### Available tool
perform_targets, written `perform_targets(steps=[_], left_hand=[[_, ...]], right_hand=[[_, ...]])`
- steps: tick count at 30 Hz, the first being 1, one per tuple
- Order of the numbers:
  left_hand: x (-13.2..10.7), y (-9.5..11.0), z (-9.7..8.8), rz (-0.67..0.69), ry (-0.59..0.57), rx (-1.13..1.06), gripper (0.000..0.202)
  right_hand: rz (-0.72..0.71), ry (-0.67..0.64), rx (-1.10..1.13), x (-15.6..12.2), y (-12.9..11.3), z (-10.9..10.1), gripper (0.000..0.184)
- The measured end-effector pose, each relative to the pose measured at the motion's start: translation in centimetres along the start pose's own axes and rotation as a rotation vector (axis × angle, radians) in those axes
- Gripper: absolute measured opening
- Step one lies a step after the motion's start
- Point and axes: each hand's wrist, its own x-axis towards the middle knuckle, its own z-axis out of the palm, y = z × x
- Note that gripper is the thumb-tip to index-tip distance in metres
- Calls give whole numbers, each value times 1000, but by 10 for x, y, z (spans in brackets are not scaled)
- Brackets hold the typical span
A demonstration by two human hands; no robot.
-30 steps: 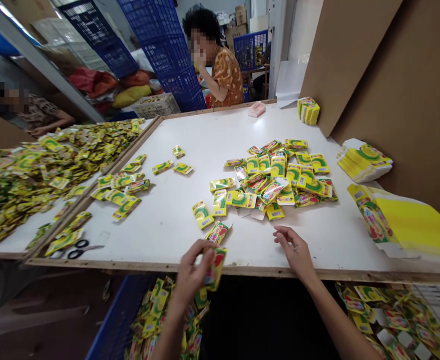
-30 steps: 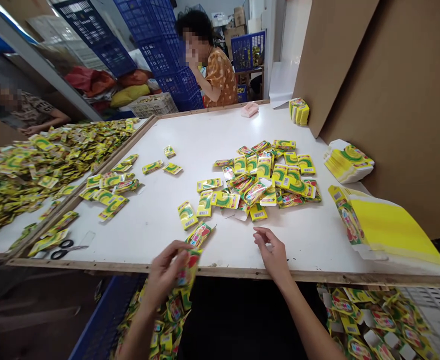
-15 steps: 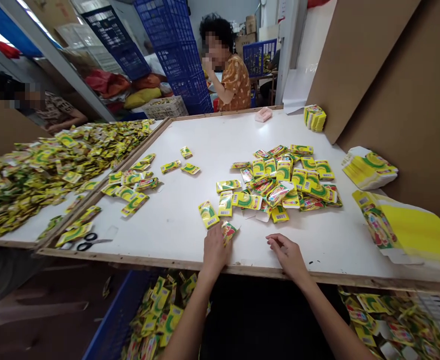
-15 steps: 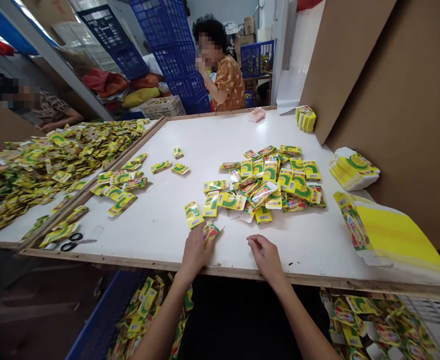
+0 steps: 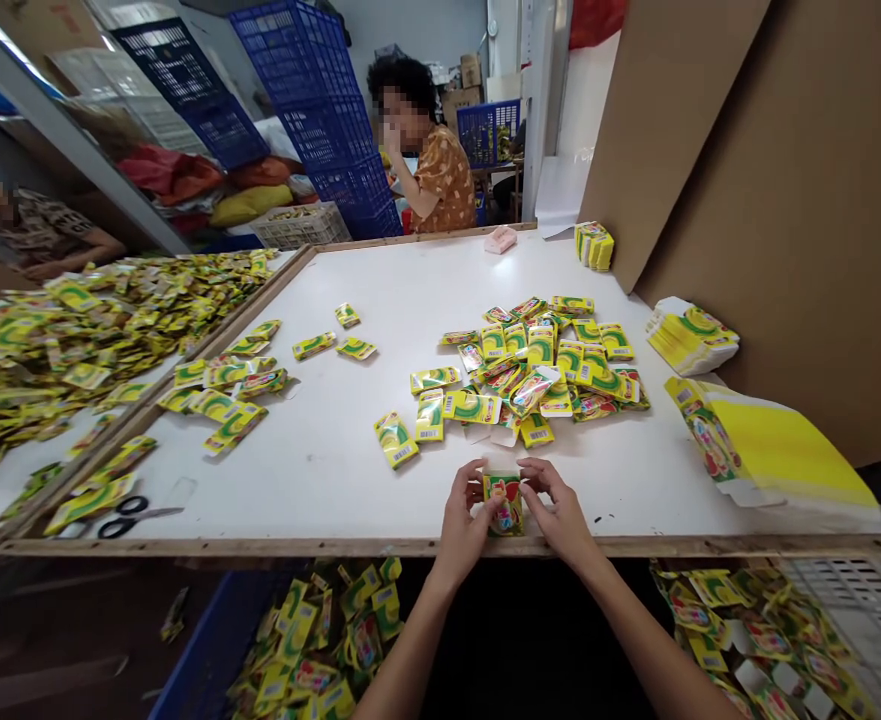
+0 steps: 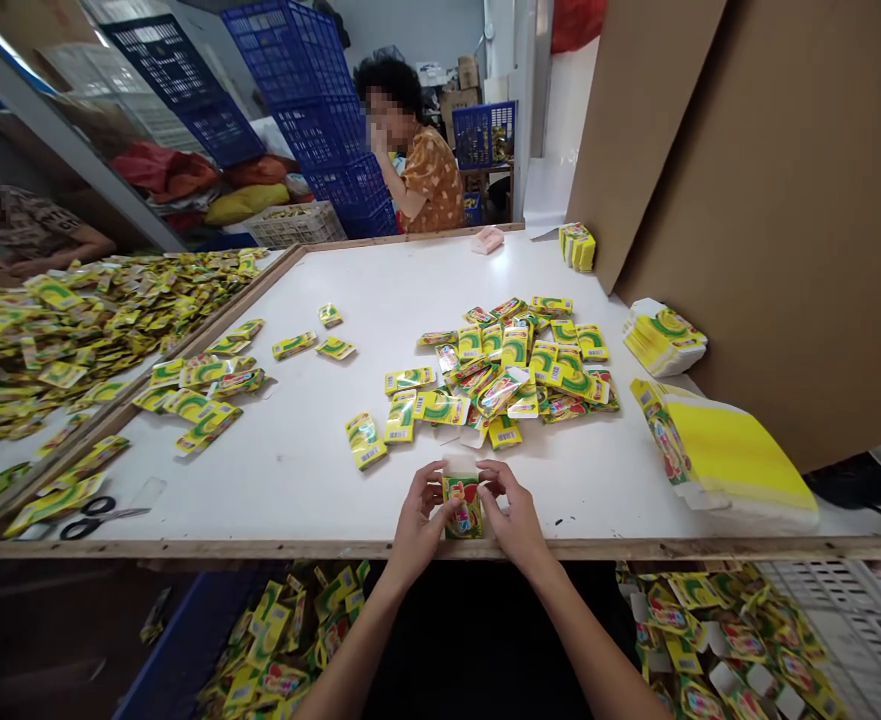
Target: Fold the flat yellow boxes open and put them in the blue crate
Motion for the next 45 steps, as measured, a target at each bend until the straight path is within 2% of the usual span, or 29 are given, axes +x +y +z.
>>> perform_targets(steps=[4,7,11,15,18,21,25,30,34,40,42,43,45], left_hand=[[4,3,-7,-2,-71,1,26],[9,3,-8,1,-99,0,19],[16,2,-6,28,-61,-40,20],[18,2,-4,38,-38,-136,35],[15,5,-5,55,-61,-31,19],[11,10,-5,79,-54,23,16],[11,13,0,71,3,32,15],[19,11,4,14,52,35,17],[18,6,1,-8,28,17,21],[7,7,2,7,-61,26,19],[2,15,-9,29,-17,94,18],[-2,20,-20,32,22,143,19],[-13,33,-56,14,80,260,23]], right_hand=[[-35,-26,10,3,-2,-2,29],[-50,-50,-25,10,-7,0,22],[-107,-29,-94,17,-10,5,21],[-92,62,-16,16,-7,8,25],[-124,20,-16,13,-7,6,23],[-164,-35,-37,10,-9,3,20],[-141,12,-70,10,-14,3,20],[-46,46,-87,18,-19,3,20],[-53,16,-59,18,-17,2,22],[-115,32,4,3,-7,5,18],[-100,43,18,0,-6,4,20],[-83,61,27,-2,-6,3,23],[-23,106,43,-3,-4,0,30]])
